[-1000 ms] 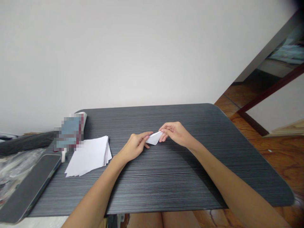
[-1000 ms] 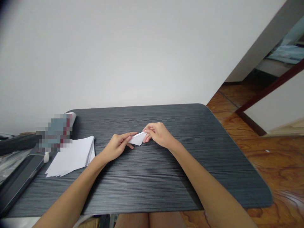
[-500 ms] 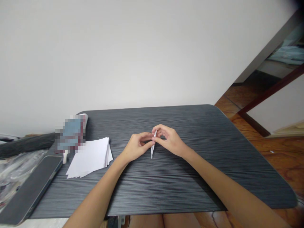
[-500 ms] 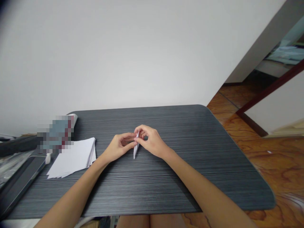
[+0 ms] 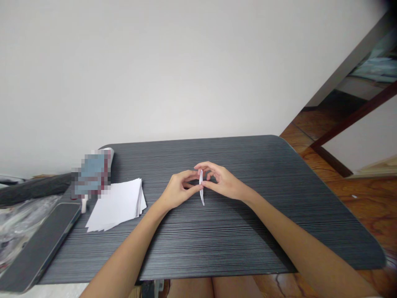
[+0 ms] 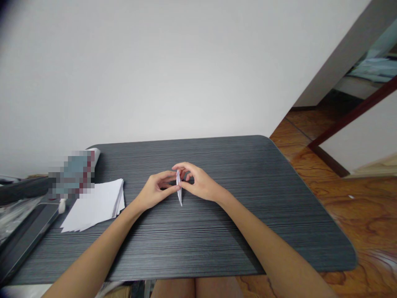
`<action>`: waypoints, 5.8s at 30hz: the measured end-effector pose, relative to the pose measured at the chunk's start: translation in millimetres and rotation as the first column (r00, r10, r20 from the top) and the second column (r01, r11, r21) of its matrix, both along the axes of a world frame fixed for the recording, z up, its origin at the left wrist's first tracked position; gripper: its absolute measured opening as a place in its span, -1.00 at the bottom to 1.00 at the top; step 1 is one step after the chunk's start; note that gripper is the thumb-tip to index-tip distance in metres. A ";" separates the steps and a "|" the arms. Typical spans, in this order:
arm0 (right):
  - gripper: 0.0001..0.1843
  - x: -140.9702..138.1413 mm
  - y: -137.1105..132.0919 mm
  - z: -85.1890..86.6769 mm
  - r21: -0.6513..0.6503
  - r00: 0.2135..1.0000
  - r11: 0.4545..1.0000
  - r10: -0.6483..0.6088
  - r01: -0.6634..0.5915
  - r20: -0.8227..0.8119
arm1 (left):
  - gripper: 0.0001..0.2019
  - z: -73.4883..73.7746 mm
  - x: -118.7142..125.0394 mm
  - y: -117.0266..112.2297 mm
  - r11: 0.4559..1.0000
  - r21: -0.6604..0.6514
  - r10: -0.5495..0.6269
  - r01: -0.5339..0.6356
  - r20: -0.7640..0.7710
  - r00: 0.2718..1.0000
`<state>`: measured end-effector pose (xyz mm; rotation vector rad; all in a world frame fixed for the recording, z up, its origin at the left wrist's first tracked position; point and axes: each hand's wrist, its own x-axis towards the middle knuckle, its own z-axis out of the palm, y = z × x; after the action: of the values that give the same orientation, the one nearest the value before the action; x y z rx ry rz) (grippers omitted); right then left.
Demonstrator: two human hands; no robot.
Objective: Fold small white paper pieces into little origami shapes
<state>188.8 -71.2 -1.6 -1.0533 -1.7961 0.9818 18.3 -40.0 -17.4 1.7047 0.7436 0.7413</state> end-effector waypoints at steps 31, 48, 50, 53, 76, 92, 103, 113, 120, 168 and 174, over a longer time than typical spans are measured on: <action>-0.47 -4.2 -1.1 -0.6 -0.100 0.993 0.995 -0.001 -0.011 -0.115 | -0.64 -3.5 0.7 0.3 0.999 0.046 0.027 -0.028 0.023 0.999; -0.97 -4.3 -0.9 -2.9 -0.120 0.987 0.981 -0.145 0.152 0.065 | -0.68 -3.2 3.3 -1.3 0.998 -0.044 0.052 -0.047 0.108 0.993; -0.92 -4.8 -1.0 -1.7 -0.146 0.986 0.977 -0.140 0.153 0.093 | -0.69 -2.6 3.5 -0.2 0.998 -0.050 0.055 -0.049 0.121 0.991; -0.93 -5.4 -0.1 -2.5 -0.181 0.990 0.973 -0.135 0.141 0.047 | -0.70 -0.9 3.5 1.2 0.999 -0.042 0.024 -0.019 0.136 0.990; -0.49 -6.4 -1.3 0.7 -0.368 0.885 0.929 -0.148 -0.028 -0.441 | -0.71 12.5 -1.2 0.8 0.981 0.059 0.176 -0.186 0.151 0.973; -0.51 -0.9 -1.0 -0.7 -0.230 0.960 0.973 -0.079 0.016 -0.267 | -0.77 13.5 1.8 -2.1 0.965 -0.194 0.198 -0.178 0.089 0.976; -0.49 6.2 1.6 -0.2 -0.193 0.971 0.981 -0.037 -0.010 -0.235 | -0.78 14.8 0.8 -0.3 0.965 -0.208 0.190 -0.157 0.146 0.971; -0.47 1.8 0.6 -2.8 -0.227 0.965 0.971 0.007 -0.069 -0.263 | -0.59 14.8 4.0 -0.9 0.957 -0.279 0.104 -0.078 0.083 0.991; -0.44 2.4 3.4 -6.0 -0.258 0.951 0.959 0.033 -0.116 -0.307 | -0.63 15.4 3.7 -0.1 0.959 -0.265 0.123 -0.105 0.051 0.991; -0.51 -0.3 11.0 -9.4 -0.342 0.810 0.933 -0.116 -0.109 -0.575 | -0.69 10.9 6.8 -5.5 0.979 -0.010 0.205 -0.204 0.084 0.975; -0.67 -11.0 10.0 -11.6 -0.324 0.832 0.946 -0.156 -0.030 -0.532 | -0.60 5.5 5.3 -8.1 0.958 0.196 0.229 -0.209 -0.085 0.970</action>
<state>177.8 -61.2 -13.3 -0.8857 -1.1390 1.4029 23.7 -48.1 -11.9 1.8612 0.9760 0.9011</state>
